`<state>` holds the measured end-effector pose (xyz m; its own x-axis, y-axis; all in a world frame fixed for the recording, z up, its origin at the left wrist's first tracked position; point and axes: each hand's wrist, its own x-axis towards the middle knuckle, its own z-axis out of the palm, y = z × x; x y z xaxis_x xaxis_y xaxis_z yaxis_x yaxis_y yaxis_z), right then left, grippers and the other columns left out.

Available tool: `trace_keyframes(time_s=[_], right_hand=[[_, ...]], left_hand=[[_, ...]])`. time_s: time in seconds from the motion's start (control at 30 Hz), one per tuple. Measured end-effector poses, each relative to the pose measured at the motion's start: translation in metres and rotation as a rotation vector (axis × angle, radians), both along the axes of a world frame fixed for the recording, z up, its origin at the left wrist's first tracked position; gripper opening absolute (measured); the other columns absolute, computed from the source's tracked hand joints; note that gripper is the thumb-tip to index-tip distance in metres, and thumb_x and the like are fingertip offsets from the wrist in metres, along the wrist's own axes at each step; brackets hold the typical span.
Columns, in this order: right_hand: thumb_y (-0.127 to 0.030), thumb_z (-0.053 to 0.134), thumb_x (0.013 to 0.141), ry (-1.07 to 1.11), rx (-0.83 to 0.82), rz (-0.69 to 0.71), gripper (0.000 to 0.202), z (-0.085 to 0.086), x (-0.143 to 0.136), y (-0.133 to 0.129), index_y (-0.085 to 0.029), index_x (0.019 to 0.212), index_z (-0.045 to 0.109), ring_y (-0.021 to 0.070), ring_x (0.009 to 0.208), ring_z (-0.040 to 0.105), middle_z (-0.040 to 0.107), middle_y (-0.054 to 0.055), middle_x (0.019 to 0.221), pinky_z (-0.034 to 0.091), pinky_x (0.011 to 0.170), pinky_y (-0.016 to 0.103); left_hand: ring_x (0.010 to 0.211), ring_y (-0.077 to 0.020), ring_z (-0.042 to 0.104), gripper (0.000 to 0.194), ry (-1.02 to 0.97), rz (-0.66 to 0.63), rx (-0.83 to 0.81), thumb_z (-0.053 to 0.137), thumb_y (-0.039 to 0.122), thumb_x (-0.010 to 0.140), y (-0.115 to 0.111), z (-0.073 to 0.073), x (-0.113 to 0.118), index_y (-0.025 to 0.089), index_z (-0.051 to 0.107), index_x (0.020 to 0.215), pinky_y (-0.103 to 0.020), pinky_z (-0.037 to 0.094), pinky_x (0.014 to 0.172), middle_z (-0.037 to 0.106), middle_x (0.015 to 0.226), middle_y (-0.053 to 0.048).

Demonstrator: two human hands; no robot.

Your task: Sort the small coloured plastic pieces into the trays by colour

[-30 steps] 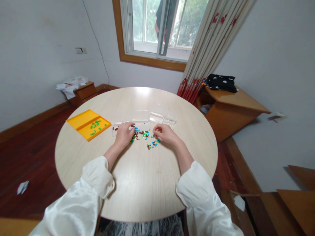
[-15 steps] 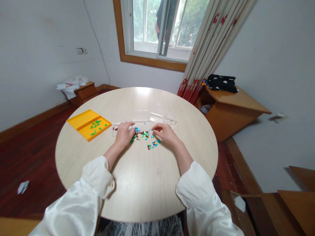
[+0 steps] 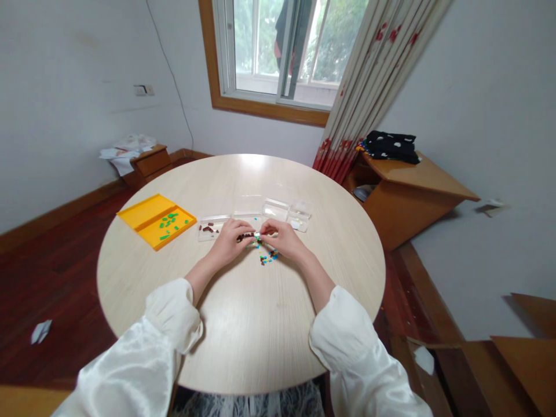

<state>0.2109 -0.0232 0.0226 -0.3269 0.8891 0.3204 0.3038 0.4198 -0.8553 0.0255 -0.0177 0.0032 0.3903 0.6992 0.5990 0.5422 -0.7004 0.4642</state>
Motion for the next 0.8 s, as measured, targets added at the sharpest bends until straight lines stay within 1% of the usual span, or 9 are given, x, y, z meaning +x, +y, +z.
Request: trace_keyframes(time_s=[0.27, 0.4, 0.5, 0.63, 0.7, 0.8], right_hand=[[-0.016, 0.060, 0.071, -0.012, 0.026, 0.001, 0.004, -0.001, -0.002, -0.001, -0.015, 0.070, 0.056, 0.0110, 0.069, 0.058, 0.060, -0.002, 0.069, 0.044, 0.070, 0.026], [-0.016, 0.061, 0.072, -0.044, 0.029, -0.004, 0.003, 0.000, -0.002, -0.001, -0.015, 0.073, 0.058, 0.0114, 0.071, 0.059, 0.062, -0.001, 0.071, 0.044, 0.071, 0.026], [-0.015, 0.060, 0.073, -0.124, 0.025, -0.070, 0.006, 0.001, 0.004, 0.001, -0.015, 0.079, 0.062, 0.0125, 0.074, 0.060, 0.066, 0.002, 0.077, 0.044, 0.071, 0.026], [-0.006, 0.052, 0.075, -0.330, 0.002, -0.202, 0.017, 0.002, 0.017, 0.005, -0.013, 0.082, 0.066, 0.0134, 0.075, 0.059, 0.067, 0.006, 0.081, 0.044, 0.074, 0.027], [-0.004, 0.052, 0.074, -0.435, -0.026, -0.202, 0.021, 0.002, 0.021, 0.005, -0.012, 0.084, 0.068, 0.0143, 0.077, 0.059, 0.068, 0.008, 0.084, 0.044, 0.075, 0.027], [-0.001, 0.053, 0.072, -0.526, -0.033, -0.140, 0.025, 0.002, 0.024, 0.005, -0.011, 0.087, 0.069, 0.0155, 0.083, 0.059, 0.068, 0.010, 0.090, 0.043, 0.078, 0.027]], left_hand=[[0.084, -0.0185, 0.055, 0.010, 0.020, -0.021, 0.003, 0.059, 0.024, 0.082, -0.001, 0.001, 0.001, 0.019, 0.067, 0.081, -0.037, 0.040, 0.081, 0.066, 0.088, -0.004], [0.085, -0.0187, 0.055, 0.009, 0.027, -0.005, -0.015, 0.058, 0.025, 0.081, -0.002, 0.003, 0.002, 0.020, 0.066, 0.080, -0.037, 0.041, 0.082, 0.066, 0.088, -0.004], [0.087, -0.0199, 0.055, 0.009, 0.011, 0.076, -0.012, 0.058, 0.024, 0.081, -0.001, 0.003, 0.000, 0.020, 0.065, 0.079, -0.038, 0.041, 0.083, 0.066, 0.089, -0.004], [0.087, -0.0219, 0.054, 0.008, 0.006, 0.268, -0.019, 0.058, 0.023, 0.079, 0.007, -0.001, -0.008, 0.020, 0.064, 0.076, -0.039, 0.041, 0.083, 0.066, 0.087, -0.005], [0.087, -0.0228, 0.053, 0.008, 0.031, 0.333, -0.037, 0.058, 0.023, 0.079, 0.011, -0.004, -0.012, 0.020, 0.065, 0.076, -0.040, 0.041, 0.083, 0.066, 0.087, -0.006], [0.089, -0.0236, 0.053, 0.009, 0.054, 0.388, -0.047, 0.058, 0.022, 0.079, 0.014, -0.009, -0.015, 0.019, 0.066, 0.077, -0.040, 0.040, 0.084, 0.066, 0.088, -0.006]])
